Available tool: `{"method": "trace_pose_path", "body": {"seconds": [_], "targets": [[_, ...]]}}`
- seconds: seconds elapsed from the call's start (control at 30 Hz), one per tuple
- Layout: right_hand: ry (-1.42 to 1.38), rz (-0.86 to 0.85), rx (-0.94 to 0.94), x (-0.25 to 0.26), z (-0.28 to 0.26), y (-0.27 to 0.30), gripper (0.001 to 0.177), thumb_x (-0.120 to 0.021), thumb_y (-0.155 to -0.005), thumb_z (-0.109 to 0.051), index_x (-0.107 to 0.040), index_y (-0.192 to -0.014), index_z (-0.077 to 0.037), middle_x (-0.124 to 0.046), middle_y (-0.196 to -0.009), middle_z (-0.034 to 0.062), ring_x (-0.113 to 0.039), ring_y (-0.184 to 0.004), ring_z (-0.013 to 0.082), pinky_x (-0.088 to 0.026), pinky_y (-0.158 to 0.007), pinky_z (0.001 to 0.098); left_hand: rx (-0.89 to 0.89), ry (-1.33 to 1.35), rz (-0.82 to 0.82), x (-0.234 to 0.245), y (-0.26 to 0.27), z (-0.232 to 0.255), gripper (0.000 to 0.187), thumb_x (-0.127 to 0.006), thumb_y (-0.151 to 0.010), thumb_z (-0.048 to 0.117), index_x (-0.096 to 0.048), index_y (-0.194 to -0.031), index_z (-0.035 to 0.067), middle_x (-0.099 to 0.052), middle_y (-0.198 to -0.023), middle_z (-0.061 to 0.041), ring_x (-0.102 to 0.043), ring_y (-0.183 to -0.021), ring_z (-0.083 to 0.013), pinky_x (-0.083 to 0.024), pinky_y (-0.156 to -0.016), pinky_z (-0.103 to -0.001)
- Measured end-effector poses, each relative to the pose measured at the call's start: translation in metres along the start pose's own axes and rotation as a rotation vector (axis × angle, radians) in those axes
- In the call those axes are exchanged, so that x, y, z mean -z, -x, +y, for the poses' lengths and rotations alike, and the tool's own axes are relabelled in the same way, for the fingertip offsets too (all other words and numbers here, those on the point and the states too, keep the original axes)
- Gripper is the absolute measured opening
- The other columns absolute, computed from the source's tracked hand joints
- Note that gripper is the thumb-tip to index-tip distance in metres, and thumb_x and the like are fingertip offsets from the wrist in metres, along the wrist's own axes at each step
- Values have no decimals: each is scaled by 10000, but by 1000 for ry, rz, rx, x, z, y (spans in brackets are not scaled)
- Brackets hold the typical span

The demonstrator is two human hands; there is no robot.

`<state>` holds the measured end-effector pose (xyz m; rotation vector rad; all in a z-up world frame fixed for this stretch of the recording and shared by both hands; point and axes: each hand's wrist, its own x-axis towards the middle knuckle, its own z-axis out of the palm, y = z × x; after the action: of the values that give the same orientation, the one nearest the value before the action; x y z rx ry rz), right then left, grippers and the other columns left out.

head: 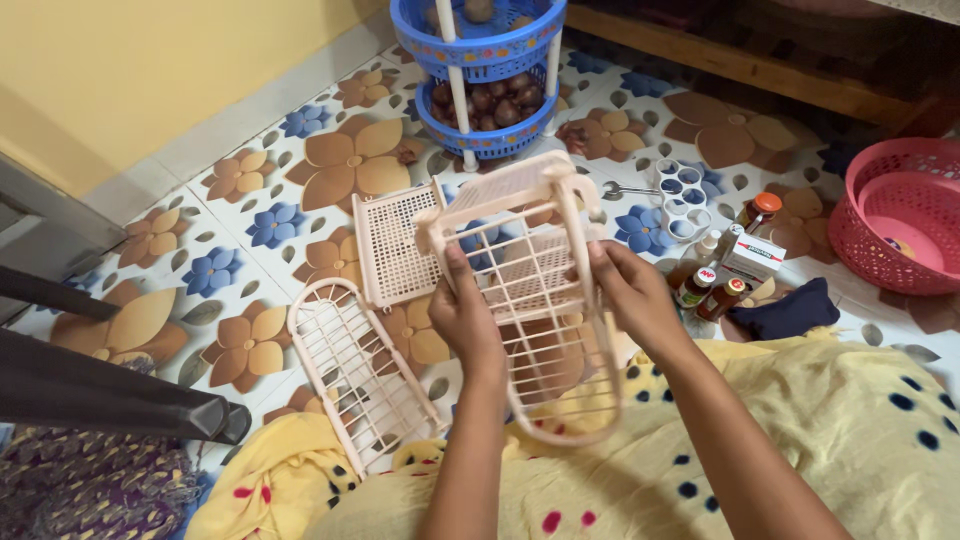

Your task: The person disassembles a beige plastic storage rack by hand, removing shelves and side panels one by one. The person then wipes the disassembled parts with a dark cloth.

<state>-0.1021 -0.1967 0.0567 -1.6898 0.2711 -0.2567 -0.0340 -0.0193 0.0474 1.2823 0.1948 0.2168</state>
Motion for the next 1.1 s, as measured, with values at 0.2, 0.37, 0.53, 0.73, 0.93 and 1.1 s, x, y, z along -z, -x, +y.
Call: {"method": "trace_pose_path", "body": {"seconds": [0.2, 0.37, 0.53, 0.73, 0.93, 1.1], "targets": [[265, 37, -6, -29, -44, -18, 455, -542, -1025, -483, -687, -1085, -56, -638, -713, 56, -615, -651, 123, -504, -620, 313, 154, 5, 43, -2, -7, -24, 567, -574, -1017, 555, -509, -728, 72, -426, -644, -16, -392, -556, -113, -325, -524, -310], [517, 129, 147, -57, -46, -15, 470, -559, -993, -521, -729, -1010, -84, -565, -549, 65, -564, -507, 183, -462, -534, 383, -456, -446, 254, 12, -18, -13, 465, -537, -1083, 479, -447, -1117, 24, -432, -1140, -139, -524, -993, -246, -469, -848, -413], [563, 32, 131, -65, -29, -8, 467, -573, -945, -548, -748, -993, -118, -547, -503, 105, -570, -455, 264, -438, -497, 410, -605, -615, 215, 27, -27, 19, 449, -564, -1025, 530, -575, -1126, 92, -545, -1216, -115, -551, -1177, -298, -475, -957, -473], [704, -15, 219, -68, -21, -19, 471, -578, -962, -560, -766, -984, -129, -556, -507, 138, -596, -485, 315, -461, -539, 442, -355, -902, -267, 42, -46, 44, 441, -514, -1004, 561, -692, -977, 159, -741, -959, -23, -713, -936, -266, -501, -919, -430], [862, 11, 772, -74, -19, -28, 481, -490, -1114, -489, -723, -978, -90, -675, -791, 128, -646, -754, 369, -502, -685, 462, -257, -827, -346, 46, -53, 34, 528, -471, -998, 587, -651, -935, 95, -688, -928, -88, -694, -863, -299, -524, -772, -430], [637, -68, 167, -88, -13, -36, 591, -456, -1019, -565, -777, -902, -83, -646, -631, 156, -645, -606, 272, -497, -638, 414, -256, -868, -340, 47, -56, 20, 536, -433, -1004, 602, -618, -935, 103, -679, -988, -75, -665, -937, -316, -505, -808, -463]]}}
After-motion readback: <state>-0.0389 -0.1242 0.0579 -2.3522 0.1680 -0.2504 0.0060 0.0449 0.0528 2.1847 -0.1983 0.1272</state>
